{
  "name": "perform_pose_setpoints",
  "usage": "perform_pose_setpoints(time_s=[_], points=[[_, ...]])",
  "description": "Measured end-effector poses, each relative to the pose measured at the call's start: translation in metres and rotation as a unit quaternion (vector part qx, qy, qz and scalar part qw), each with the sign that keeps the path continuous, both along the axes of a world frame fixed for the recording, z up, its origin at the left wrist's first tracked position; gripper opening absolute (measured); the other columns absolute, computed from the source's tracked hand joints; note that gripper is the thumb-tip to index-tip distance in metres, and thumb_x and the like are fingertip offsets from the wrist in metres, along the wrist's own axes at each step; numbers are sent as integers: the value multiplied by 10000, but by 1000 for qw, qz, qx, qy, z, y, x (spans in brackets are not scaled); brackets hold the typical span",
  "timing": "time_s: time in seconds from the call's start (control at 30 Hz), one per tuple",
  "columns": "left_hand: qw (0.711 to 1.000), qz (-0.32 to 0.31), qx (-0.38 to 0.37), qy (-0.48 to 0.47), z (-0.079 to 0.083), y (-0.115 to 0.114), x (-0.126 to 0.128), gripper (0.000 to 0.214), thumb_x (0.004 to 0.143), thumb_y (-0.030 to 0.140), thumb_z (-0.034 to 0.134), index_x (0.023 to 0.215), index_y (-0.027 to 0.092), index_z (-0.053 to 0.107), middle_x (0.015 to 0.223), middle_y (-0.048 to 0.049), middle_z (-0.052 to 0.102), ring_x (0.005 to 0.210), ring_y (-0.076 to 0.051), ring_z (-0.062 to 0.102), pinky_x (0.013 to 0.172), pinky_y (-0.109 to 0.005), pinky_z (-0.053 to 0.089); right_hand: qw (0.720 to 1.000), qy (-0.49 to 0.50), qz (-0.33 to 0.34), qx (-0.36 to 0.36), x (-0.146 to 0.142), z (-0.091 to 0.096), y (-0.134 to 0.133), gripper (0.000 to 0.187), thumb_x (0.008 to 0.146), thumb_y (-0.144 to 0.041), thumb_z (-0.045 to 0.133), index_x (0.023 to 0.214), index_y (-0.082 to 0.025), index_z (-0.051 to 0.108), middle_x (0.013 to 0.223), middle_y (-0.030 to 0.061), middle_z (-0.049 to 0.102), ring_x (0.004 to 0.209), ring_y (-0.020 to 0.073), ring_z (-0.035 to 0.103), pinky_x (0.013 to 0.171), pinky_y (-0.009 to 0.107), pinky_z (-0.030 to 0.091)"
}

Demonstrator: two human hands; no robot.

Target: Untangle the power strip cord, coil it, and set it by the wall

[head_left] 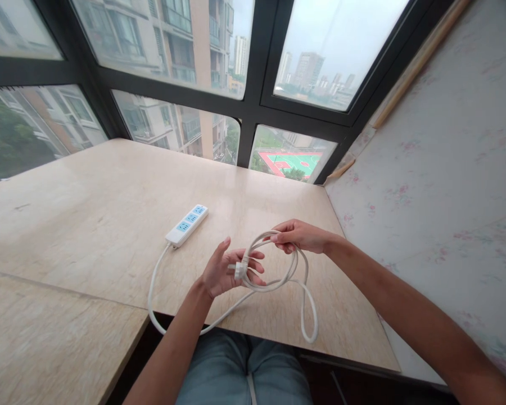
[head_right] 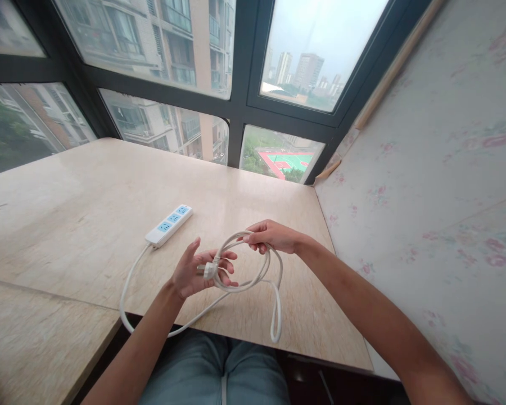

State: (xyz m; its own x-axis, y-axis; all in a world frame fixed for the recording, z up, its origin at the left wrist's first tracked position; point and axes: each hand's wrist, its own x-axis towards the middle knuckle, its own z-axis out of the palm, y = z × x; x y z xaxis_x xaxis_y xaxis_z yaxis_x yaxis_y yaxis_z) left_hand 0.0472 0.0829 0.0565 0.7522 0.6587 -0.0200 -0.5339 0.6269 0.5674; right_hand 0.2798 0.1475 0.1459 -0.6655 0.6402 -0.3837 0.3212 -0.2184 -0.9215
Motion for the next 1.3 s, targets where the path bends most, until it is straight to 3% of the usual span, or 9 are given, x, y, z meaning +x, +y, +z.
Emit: perform_pose_setpoints(time_s=[0.1,0.17,0.3,0.5,0.6,0.67,0.83,1.0,1.3], points=[[995,-19,63,69,7,5,11,533,811,592,565,1013,102,621,676,-38,624,525,-165,619,736,-427,526,998,-31,47,9,-5,5,2,230,800,-335,695,882,-122,725,613,-30,540,496,40,419,459,183,317],[988,-1,75,134,13,4,20,403,830,529,594,912,135,604,518,61,471,361,-80,461,571,-322,519,997,-43,65,11,-8,7,4,223,804,-334,689,863,-122,727,614,-31,537,491,39,410,453,183,316],[979,62,55,187,22,0,33,461,818,612,575,705,179,465,438,111,309,282,-47,329,387,-222,421,998,-6,58,-16,-8,4,8,245,802,-327,702,931,-120,721,646,-24,560,498,37,433,466,176,350],[971,186,-11,152,32,-4,27,563,736,727,571,676,194,399,432,114,312,269,-47,319,362,-226,422,985,149,-38,-82,10,-17,2,355,713,-243,784,1036,-137,679,843,24,653,720,121,639,697,256,524],[960,244,-58,126,35,-4,25,607,726,795,481,656,199,393,422,106,310,262,-58,312,353,-244,417,969,209,-80,-108,13,-29,-12,469,706,-234,790,1146,-179,639,993,54,675,905,193,665,877,390,518],[947,287,-81,116,35,-4,27,608,734,800,458,643,202,391,414,101,308,257,-67,310,348,-251,410,958,237,-109,-117,10,-37,-25,472,728,-268,777,1169,-180,633,1046,72,678,939,191,661,935,395,485],[908,381,-80,156,25,-8,37,565,770,730,520,613,198,412,404,87,329,267,-85,360,370,-248,416,944,258,-191,-70,-1,-51,-56,375,755,-268,754,1110,-185,664,1204,108,650,1073,200,620,1006,364,413],[876,456,-81,135,25,-12,44,534,801,686,528,617,202,399,411,91,330,281,-82,375,411,-248,446,927,279,-236,-88,-16,-59,-77,468,754,-227,749,1194,-257,591,1243,81,632,1165,214,572,1039,419,382],[844,521,-122,22,29,-8,56,544,832,689,476,616,205,352,418,95,308,295,-75,357,434,-247,443,910,335,-225,-97,-37,-67,-93,496,640,-176,741,1114,-249,617,1161,57,655,1120,219,583,1049,416,371]])
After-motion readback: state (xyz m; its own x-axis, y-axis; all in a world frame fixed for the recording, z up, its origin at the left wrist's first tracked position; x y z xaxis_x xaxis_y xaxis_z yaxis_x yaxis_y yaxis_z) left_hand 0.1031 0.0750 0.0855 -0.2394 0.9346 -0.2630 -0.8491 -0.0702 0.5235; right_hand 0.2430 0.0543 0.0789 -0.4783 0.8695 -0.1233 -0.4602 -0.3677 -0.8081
